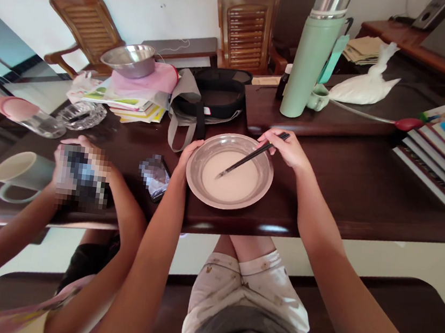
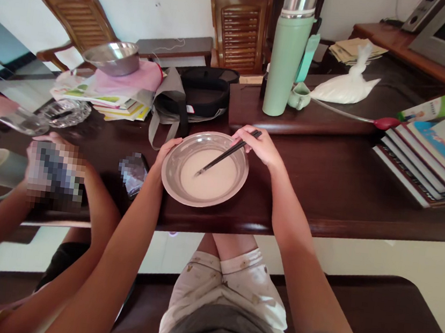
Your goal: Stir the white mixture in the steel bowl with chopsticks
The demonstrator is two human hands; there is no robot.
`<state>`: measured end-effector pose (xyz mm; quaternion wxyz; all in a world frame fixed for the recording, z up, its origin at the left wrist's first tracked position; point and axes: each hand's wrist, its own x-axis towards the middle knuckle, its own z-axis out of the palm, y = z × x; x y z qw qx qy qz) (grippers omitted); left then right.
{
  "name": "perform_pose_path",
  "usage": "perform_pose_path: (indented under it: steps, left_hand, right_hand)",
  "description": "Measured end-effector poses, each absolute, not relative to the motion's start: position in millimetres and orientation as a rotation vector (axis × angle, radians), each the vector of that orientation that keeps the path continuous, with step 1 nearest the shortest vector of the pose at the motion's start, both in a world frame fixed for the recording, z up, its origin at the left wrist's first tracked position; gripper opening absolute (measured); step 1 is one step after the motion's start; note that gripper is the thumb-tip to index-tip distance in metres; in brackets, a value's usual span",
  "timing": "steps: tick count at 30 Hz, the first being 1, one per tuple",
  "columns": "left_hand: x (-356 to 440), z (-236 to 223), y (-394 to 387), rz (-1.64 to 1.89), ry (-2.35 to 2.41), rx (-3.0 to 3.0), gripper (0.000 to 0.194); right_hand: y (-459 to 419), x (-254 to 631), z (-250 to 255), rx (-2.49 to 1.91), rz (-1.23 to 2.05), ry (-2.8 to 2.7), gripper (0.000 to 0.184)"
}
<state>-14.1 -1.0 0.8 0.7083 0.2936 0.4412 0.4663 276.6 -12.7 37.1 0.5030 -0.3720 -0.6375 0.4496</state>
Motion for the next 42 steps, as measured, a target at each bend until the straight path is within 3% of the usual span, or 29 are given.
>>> perform_pose_path:
  steps: [25,42]
  left_hand:
    - [-9.4,8.0,-3.9,1.032,0.971,0.614,0.024]
    - [-9.1,9.8,-5.1,1.015,0.993,0.618,0.026]
  right_hand:
    - [-11.6,280.9,36.9,-0.896,0.968,-1.448,0.033]
    - [-13.6,275.7,37.0,-0.894,1.096,-1.579,0.037]
